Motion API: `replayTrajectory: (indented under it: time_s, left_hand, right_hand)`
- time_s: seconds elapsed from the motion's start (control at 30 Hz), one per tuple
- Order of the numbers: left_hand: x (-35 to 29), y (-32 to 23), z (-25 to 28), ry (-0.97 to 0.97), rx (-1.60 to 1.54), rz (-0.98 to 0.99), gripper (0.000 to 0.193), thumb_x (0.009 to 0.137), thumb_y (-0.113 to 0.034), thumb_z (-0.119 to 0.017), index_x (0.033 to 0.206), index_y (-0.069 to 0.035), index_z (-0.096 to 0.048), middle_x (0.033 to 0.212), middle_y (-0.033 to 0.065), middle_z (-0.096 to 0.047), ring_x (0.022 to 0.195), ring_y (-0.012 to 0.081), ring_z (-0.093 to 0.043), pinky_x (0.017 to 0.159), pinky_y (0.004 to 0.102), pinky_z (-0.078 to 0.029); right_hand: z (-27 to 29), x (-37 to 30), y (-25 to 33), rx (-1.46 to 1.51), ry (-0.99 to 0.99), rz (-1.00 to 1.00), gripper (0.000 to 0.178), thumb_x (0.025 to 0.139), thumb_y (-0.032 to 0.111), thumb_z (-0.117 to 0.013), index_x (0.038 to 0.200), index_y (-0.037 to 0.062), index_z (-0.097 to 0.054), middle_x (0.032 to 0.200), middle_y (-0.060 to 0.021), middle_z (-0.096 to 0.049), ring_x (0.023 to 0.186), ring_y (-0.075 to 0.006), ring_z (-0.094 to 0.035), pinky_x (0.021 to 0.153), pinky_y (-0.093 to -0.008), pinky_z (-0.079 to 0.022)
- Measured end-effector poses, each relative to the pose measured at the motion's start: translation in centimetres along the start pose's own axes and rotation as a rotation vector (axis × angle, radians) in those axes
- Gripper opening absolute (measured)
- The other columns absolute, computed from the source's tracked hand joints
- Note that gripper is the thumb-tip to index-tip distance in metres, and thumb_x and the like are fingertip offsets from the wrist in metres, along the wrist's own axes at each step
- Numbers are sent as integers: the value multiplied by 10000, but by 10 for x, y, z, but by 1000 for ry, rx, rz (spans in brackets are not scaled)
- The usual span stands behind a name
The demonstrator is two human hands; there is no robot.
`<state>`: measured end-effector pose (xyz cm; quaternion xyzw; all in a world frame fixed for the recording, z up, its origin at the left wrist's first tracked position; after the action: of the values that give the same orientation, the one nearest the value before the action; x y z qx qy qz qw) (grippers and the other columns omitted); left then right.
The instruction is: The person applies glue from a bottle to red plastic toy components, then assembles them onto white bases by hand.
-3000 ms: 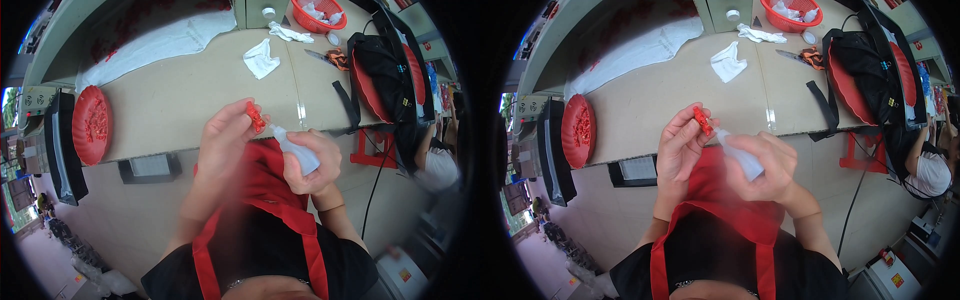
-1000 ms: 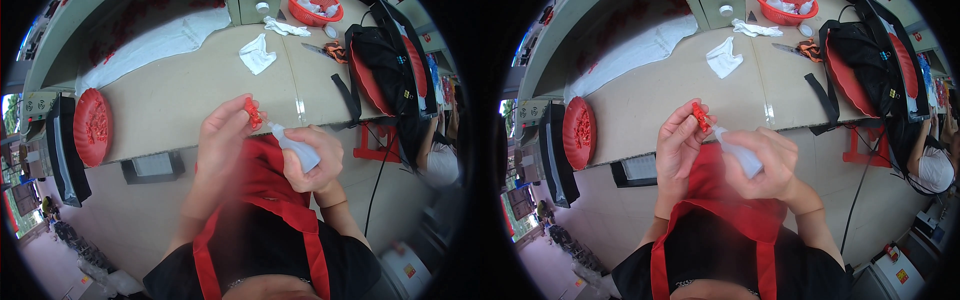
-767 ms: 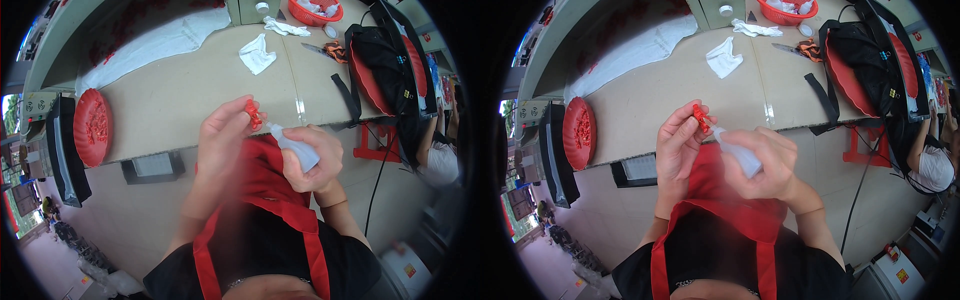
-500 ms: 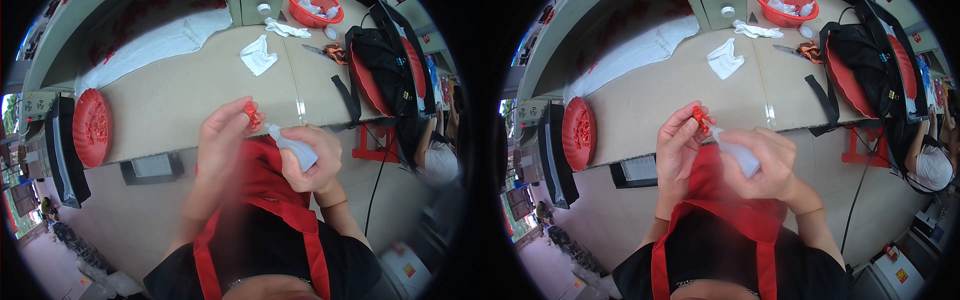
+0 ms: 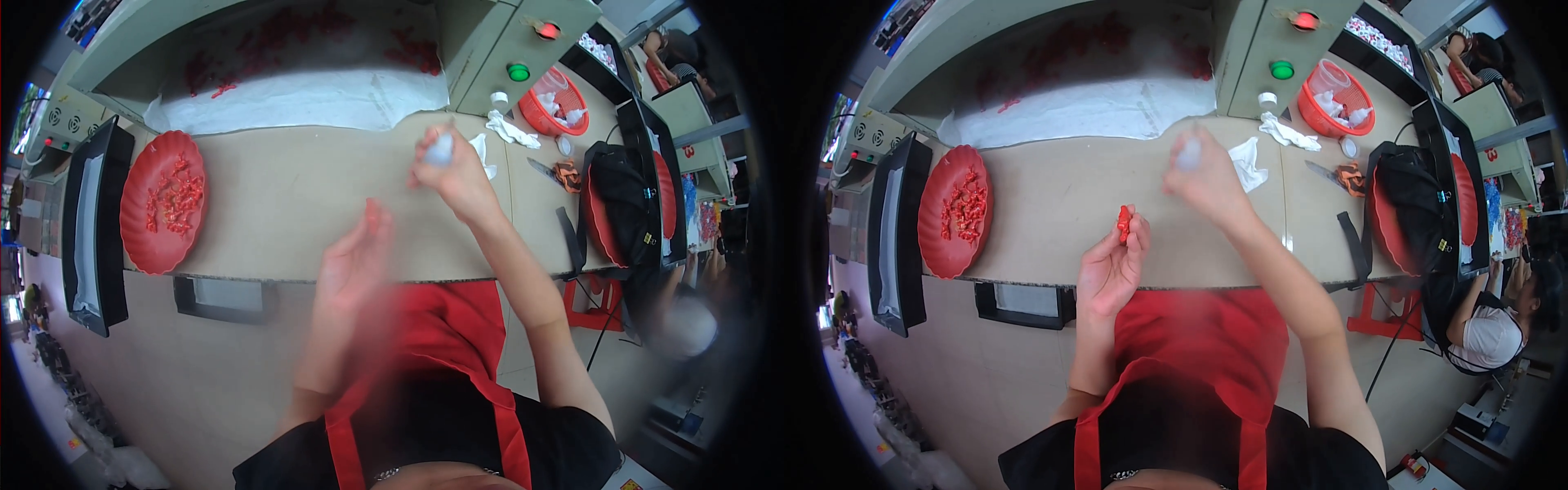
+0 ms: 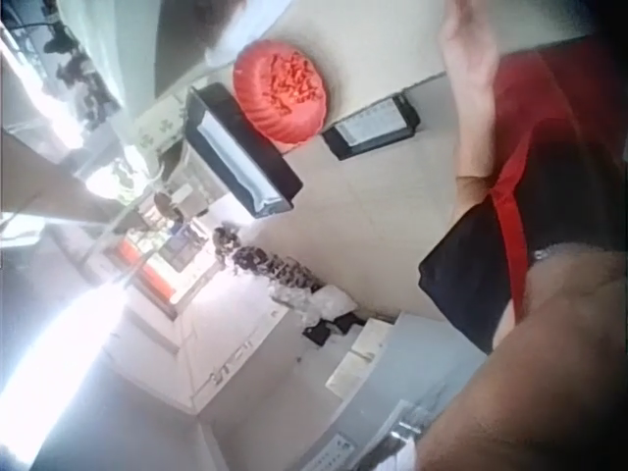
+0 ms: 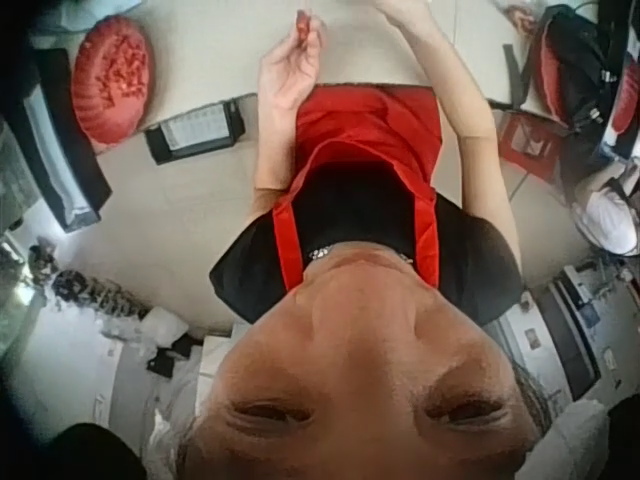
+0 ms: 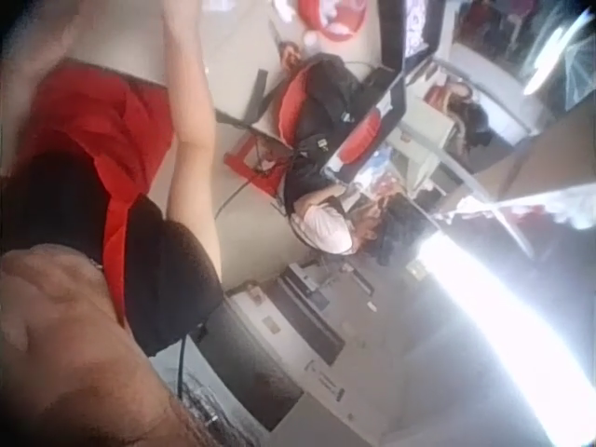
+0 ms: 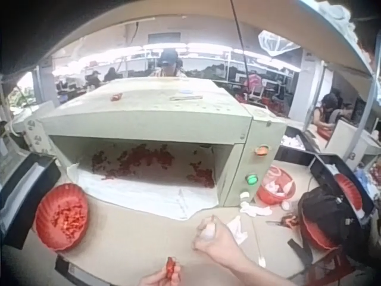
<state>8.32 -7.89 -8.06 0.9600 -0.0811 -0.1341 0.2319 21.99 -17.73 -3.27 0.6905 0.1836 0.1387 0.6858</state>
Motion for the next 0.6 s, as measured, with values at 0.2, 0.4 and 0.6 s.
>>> replayTrajectory:
  time_s: [0.2, 0.4, 0.6]
  left_hand:
    - [-20, -22, -6, 11, 56, -148, 290, 944, -30, -409, 1224, 22, -460, 1157, 134, -473, 1095, 255, -524, 960, 345, -487]
    - [-31, -33, -15, 12, 157, -202, 278, 942, -47, -426, 1211, 15, -461, 1146, 137, -488, 1078, 252, -536, 938, 336, -500]
    - [-25, -36, -13, -41, 229, -244, 275, 938, -47, -438, 1207, 7, -466, 1131, 139, -508, 1054, 254, -552, 905, 329, -518]
  right_hand:
    - [-32, 157, 16, -1178, -228, 265, 221, 732, 141, -624, 897, -5, -632, 850, -236, -635, 756, -364, -643, 695, -421, -521]
    - [-44, 202, 7, -1427, -232, 393, 189, 697, 60, -574, 849, -10, -662, 849, -197, -650, 793, -347, -648, 724, -418, -532]
    - [-44, 204, 5, -1492, -5, 397, 208, 687, 86, -583, 854, 4, -674, 985, -230, -611, 867, -340, -636, 745, -423, -527]
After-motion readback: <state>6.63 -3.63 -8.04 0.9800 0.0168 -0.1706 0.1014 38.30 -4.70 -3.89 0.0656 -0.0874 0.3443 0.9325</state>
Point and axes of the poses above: each hand's wrist, its own x-axis towards the middle knuckle, its own z-axis out of the back of the hand, y = z × x, the point moved 5 cm from there along x, towards the middle knuckle
